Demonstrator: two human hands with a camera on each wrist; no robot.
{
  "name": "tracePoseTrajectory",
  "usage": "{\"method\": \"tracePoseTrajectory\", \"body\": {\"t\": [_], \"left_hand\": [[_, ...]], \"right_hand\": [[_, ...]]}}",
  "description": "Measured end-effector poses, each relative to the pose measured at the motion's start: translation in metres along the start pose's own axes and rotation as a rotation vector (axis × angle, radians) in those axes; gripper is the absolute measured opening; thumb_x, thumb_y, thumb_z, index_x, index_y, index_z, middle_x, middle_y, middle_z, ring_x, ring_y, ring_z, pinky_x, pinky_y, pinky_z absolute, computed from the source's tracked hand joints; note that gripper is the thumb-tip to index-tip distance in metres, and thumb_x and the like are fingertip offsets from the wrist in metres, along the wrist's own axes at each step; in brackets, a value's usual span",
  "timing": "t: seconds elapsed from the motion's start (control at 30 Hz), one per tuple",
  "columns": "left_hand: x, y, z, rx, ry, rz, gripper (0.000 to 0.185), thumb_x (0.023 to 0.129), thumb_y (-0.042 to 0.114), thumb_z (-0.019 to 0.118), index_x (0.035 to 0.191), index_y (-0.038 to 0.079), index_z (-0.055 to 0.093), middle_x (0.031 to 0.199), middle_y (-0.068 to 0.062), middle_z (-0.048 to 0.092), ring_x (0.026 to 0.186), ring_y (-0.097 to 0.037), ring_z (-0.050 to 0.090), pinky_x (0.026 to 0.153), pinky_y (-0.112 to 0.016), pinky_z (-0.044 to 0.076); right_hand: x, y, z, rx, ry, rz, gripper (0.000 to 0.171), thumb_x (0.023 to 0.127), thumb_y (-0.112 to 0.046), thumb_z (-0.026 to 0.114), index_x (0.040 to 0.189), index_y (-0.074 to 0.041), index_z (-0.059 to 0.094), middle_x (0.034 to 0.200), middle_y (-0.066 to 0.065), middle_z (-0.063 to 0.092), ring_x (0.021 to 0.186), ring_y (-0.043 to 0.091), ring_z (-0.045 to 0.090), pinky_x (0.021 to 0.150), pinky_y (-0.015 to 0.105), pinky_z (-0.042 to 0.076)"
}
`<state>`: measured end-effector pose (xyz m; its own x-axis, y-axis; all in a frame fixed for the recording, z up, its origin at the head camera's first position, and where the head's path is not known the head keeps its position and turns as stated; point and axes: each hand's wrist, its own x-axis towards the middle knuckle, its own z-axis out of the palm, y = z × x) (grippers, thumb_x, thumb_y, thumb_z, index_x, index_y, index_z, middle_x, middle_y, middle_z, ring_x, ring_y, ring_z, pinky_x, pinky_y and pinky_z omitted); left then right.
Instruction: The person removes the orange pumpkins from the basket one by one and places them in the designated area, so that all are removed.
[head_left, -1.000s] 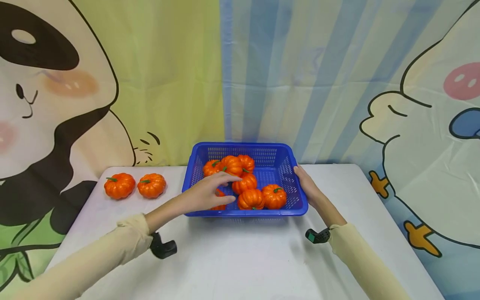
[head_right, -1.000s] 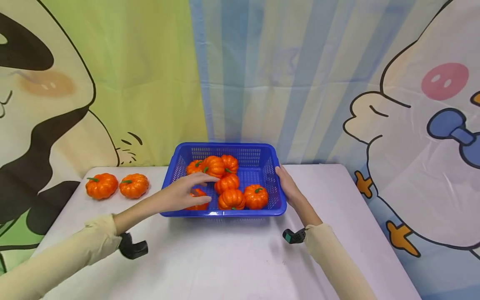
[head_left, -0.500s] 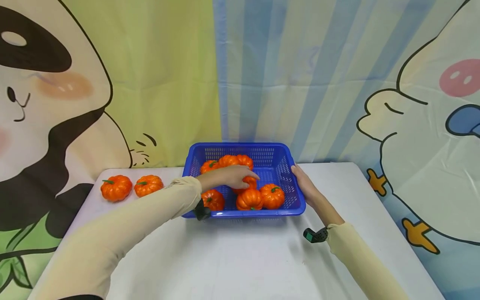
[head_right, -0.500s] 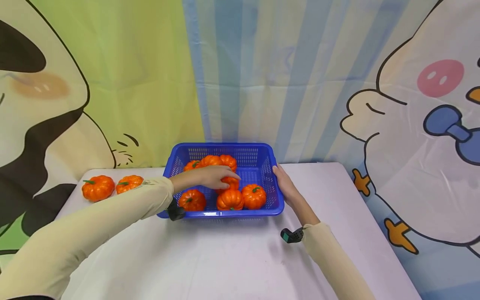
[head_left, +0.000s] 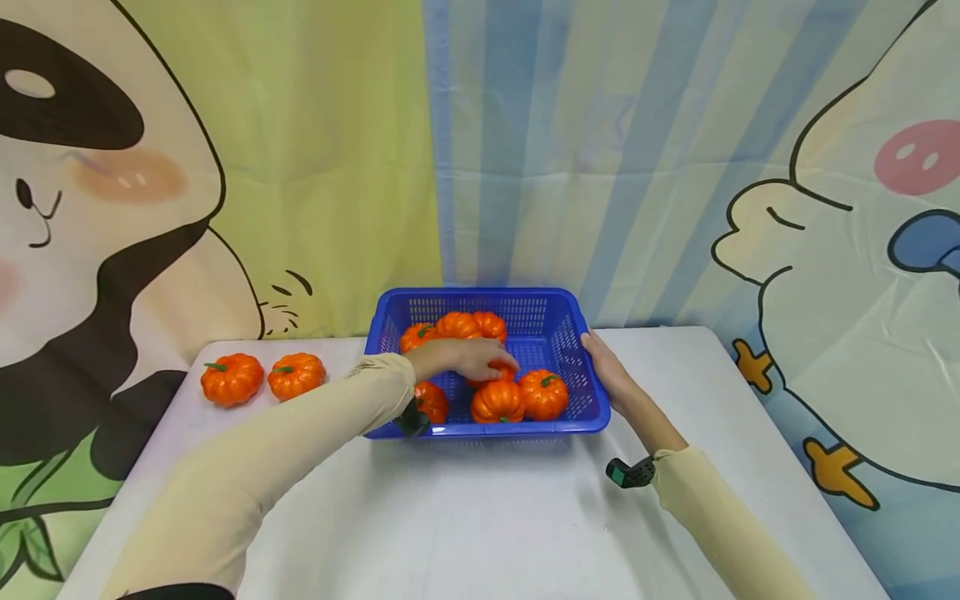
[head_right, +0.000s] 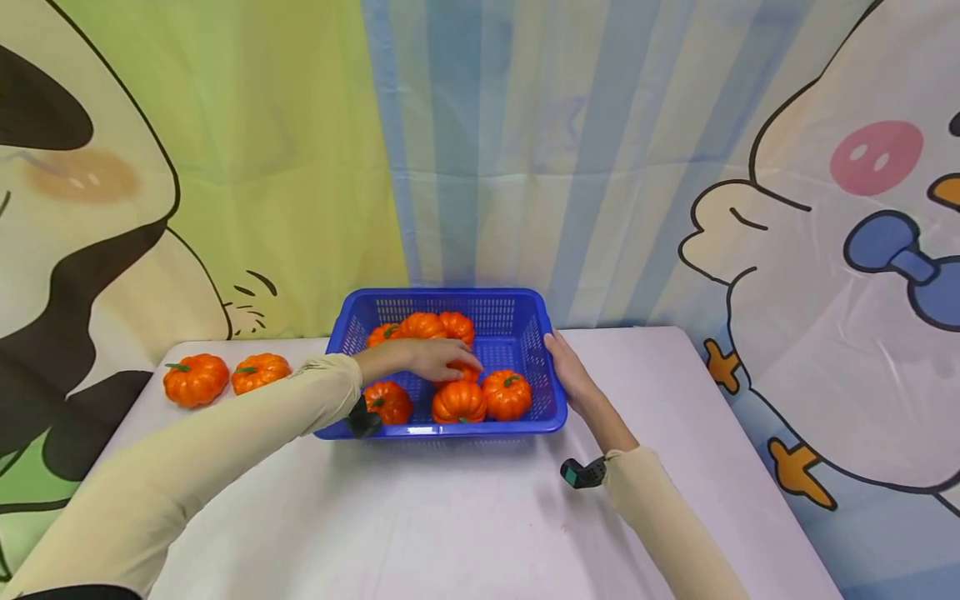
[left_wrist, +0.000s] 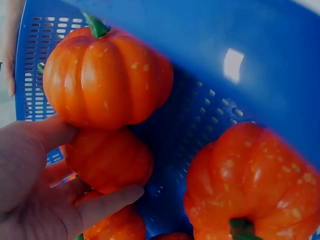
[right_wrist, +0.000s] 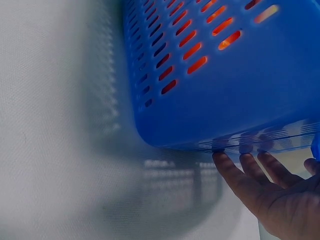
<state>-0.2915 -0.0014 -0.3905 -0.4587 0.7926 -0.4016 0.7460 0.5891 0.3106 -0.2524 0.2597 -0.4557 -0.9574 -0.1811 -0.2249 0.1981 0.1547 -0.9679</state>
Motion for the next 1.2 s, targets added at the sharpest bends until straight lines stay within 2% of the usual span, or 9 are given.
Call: {"method": "tracePoseTrajectory", "body": {"t": [0.13, 0.33, 0.63, 0.73, 0.97, 1.1, 1.2], "left_hand": [[0.004, -0.001, -0.004, -0.01, -0.02, 0.014, 0.041, 0.101, 0.013, 0.046, 0.143, 0.011, 0.049, 0.146, -0.012, 0.049, 0.14, -0.028, 0.039, 0.119, -0.04, 0.03], [0.011, -0.004, -0.004, -0.038, -0.04, 0.017, 0.041, 0.103, 0.02, 0.046, 0.143, 0.012, 0.048, 0.144, -0.01, 0.051, 0.136, -0.026, 0.043, 0.117, -0.039, 0.032], [0.011, -0.005, 0.001, -0.013, 0.102, 0.066, 0.037, 0.1, 0.019, 0.051, 0.136, 0.009, 0.056, 0.136, -0.01, 0.058, 0.132, -0.027, 0.048, 0.116, -0.039, 0.034], [0.006, -0.002, -0.001, -0.026, 0.153, 0.076, 0.037, 0.1, 0.019, 0.052, 0.135, 0.011, 0.057, 0.138, -0.01, 0.057, 0.135, -0.028, 0.045, 0.118, -0.04, 0.032], [-0.01, 0.007, -0.019, -0.105, 0.283, 0.071, 0.038, 0.1, 0.021, 0.053, 0.137, 0.016, 0.056, 0.144, -0.011, 0.051, 0.138, -0.029, 0.041, 0.117, -0.044, 0.033], [-0.027, 0.003, -0.027, -0.156, 0.35, 0.067, 0.039, 0.1, 0.024, 0.053, 0.138, 0.018, 0.055, 0.148, -0.012, 0.045, 0.141, -0.03, 0.038, 0.118, -0.047, 0.031], [-0.048, -0.006, -0.032, -0.183, 0.405, 0.079, 0.039, 0.1, 0.025, 0.054, 0.138, 0.016, 0.056, 0.149, -0.014, 0.044, 0.143, -0.033, 0.036, 0.118, -0.05, 0.03]], "right_hand": [[0.0, -0.001, -0.001, 0.0, -0.006, -0.019, 0.059, 0.105, -0.049, 0.018, 0.157, -0.028, -0.001, 0.159, 0.02, 0.024, 0.137, 0.041, 0.039, 0.112, 0.052, 0.036], [0.001, -0.001, 0.0, 0.001, -0.016, -0.003, 0.06, 0.105, -0.048, 0.019, 0.157, -0.027, -0.002, 0.16, 0.019, 0.02, 0.14, 0.041, 0.035, 0.116, 0.054, 0.031], [0.001, -0.002, -0.001, 0.003, 0.006, -0.005, 0.06, 0.105, -0.048, 0.02, 0.157, -0.027, -0.001, 0.16, 0.018, 0.02, 0.141, 0.04, 0.033, 0.118, 0.054, 0.027], [0.001, 0.0, -0.002, 0.005, -0.001, 0.003, 0.06, 0.105, -0.048, 0.02, 0.157, -0.027, -0.001, 0.161, 0.018, 0.019, 0.142, 0.04, 0.032, 0.118, 0.053, 0.026], [-0.001, 0.003, 0.0, -0.002, 0.012, 0.003, 0.06, 0.105, -0.048, 0.019, 0.157, -0.025, -0.001, 0.159, 0.021, 0.022, 0.14, 0.041, 0.036, 0.116, 0.053, 0.03], [-0.002, 0.002, 0.0, -0.009, 0.008, 0.005, 0.06, 0.105, -0.048, 0.019, 0.157, -0.024, -0.001, 0.159, 0.021, 0.023, 0.139, 0.042, 0.037, 0.115, 0.054, 0.031], [-0.001, -0.001, 0.0, -0.004, -0.002, 0.0, 0.06, 0.105, -0.048, 0.019, 0.157, -0.026, -0.001, 0.159, 0.021, 0.022, 0.139, 0.043, 0.036, 0.115, 0.055, 0.031]]}}
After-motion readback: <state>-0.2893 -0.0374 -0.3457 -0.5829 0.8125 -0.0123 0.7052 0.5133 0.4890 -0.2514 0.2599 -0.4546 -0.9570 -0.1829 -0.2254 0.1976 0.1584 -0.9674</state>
